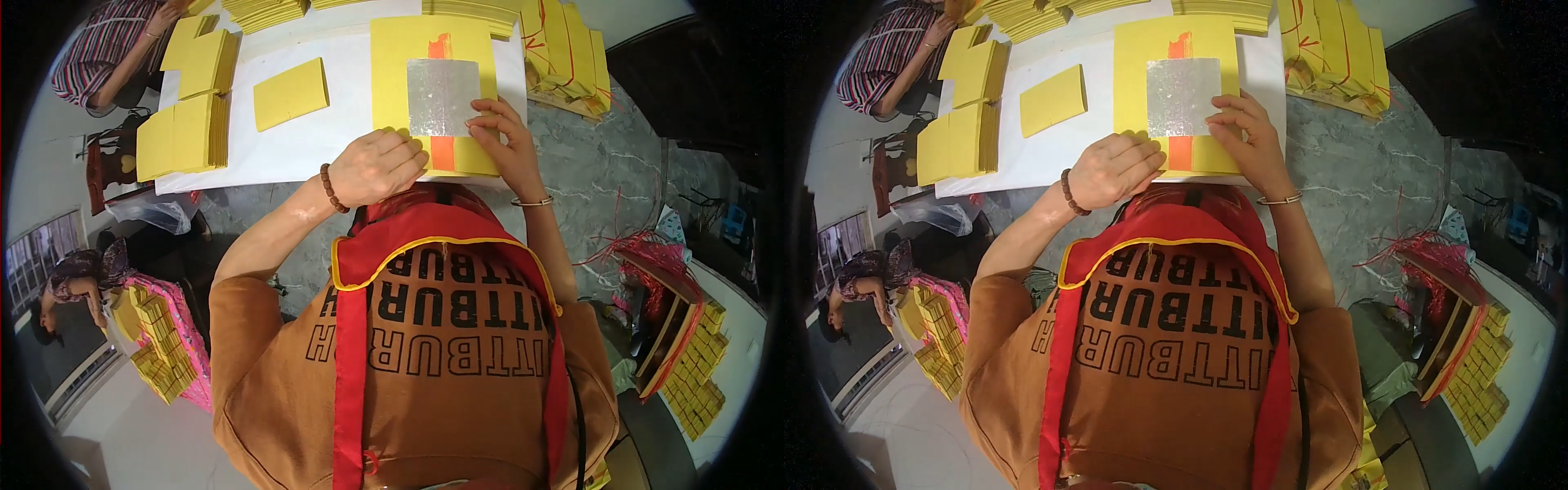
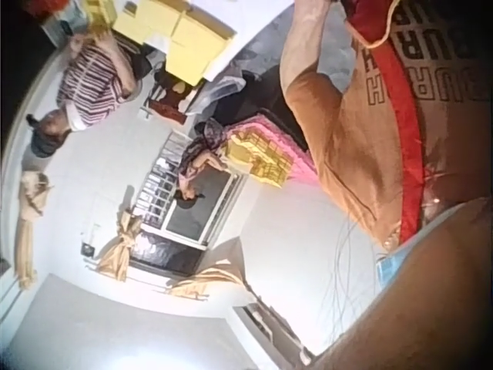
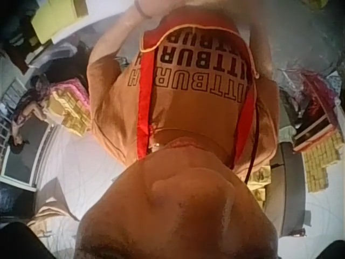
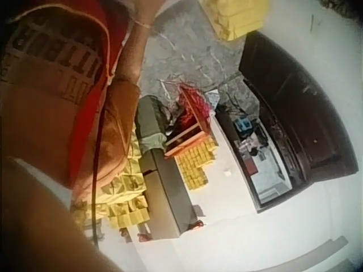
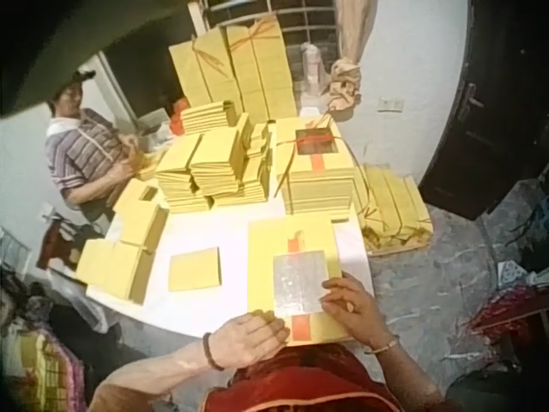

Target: Applying small metallic foil squares to the top of paper stacks and organizing them.

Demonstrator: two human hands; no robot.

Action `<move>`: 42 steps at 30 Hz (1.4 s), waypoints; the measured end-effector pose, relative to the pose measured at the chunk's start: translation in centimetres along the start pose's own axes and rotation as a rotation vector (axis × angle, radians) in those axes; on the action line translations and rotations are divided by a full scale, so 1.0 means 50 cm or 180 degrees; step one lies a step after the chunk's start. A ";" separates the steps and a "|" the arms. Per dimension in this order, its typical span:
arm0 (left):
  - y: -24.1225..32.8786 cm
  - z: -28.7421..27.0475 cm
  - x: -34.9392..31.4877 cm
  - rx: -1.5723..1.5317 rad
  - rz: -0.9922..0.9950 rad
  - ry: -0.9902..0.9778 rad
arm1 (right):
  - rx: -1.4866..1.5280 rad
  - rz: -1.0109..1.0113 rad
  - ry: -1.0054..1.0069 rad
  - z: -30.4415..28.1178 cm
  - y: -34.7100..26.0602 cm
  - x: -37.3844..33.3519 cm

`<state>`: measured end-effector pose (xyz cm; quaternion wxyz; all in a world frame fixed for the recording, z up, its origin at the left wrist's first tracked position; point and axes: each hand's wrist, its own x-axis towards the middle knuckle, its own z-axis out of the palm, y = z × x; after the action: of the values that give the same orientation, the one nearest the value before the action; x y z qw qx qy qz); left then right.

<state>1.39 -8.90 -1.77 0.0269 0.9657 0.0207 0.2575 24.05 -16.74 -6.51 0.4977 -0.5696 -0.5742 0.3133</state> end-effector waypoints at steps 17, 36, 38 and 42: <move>-0.035 -0.021 0.020 -0.2304 -0.2006 -0.0750 | 0.1059 0.0737 0.0121 0.003 -0.018 0.009; -0.062 -0.017 0.020 -0.3174 -0.2763 -0.0999 | 0.1124 -0.0078 -0.0489 -0.023 0.038 -0.006; -0.065 -0.022 0.021 -0.3265 -0.2946 -0.1054 | 0.0647 -0.0176 -0.0519 -0.022 0.014 -0.007; -0.065 -0.045 0.023 -0.3074 -0.2346 -0.1295 | 0.0130 -0.0299 -0.0383 -0.018 0.041 -0.006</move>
<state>1.18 -5.48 0.57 0.5491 0.8038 0.2276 0.0233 25.54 -16.88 -8.18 0.4880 -0.5119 -0.6226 0.3349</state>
